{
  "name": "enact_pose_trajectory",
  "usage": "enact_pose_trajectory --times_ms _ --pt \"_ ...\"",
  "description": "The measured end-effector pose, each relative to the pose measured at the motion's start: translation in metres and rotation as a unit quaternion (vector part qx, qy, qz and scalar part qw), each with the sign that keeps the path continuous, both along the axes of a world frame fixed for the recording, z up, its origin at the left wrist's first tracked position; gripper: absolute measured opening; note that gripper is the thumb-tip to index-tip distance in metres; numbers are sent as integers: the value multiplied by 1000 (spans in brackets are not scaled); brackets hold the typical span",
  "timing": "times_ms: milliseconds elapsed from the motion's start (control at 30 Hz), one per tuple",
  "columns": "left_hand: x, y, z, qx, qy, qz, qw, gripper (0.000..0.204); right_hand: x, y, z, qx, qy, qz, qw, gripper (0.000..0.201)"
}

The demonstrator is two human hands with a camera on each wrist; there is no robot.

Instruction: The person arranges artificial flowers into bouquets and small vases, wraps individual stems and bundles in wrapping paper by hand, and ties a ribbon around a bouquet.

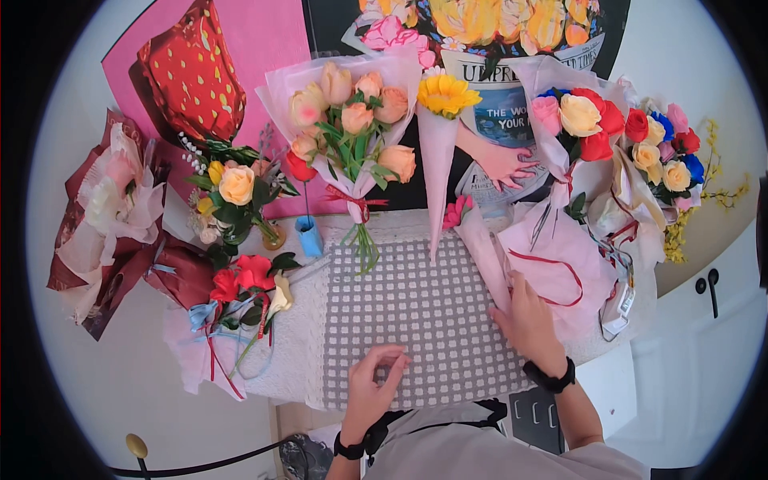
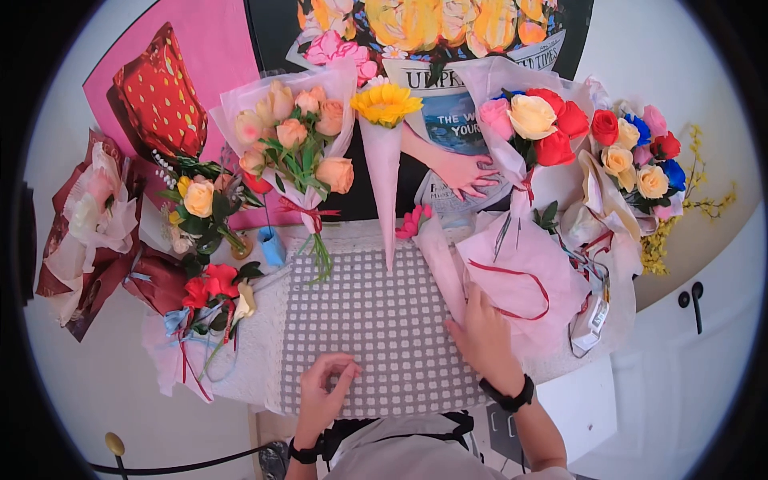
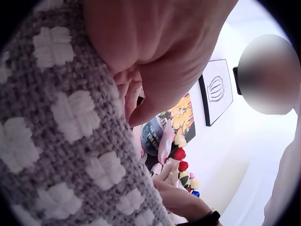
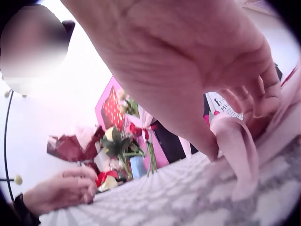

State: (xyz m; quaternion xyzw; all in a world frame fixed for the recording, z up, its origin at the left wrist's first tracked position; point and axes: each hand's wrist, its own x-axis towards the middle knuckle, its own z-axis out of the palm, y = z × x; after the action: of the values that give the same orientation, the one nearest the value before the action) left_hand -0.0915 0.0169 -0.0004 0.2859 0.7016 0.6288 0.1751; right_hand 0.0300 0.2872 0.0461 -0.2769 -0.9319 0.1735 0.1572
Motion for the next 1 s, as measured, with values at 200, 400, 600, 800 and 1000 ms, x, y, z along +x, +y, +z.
enact_pose_trajectory --times_ms 200,400,600,800,1000 --pt "-2 -5 2 12 30 -20 999 16 2 22 -6 -123 69 14 990 49" --pt "-1 -7 2 16 35 -22 999 16 18 5 15 -362 167 -58 915 35" --pt "4 -7 -2 26 49 -24 998 16 40 -39 15 -358 295 -102 880 42" --pt "28 9 15 94 -41 -69 992 54 54 -134 -9 -451 364 -63 812 55" --pt "40 23 51 263 -233 -176 920 76 52 -181 -50 -416 309 138 844 59"
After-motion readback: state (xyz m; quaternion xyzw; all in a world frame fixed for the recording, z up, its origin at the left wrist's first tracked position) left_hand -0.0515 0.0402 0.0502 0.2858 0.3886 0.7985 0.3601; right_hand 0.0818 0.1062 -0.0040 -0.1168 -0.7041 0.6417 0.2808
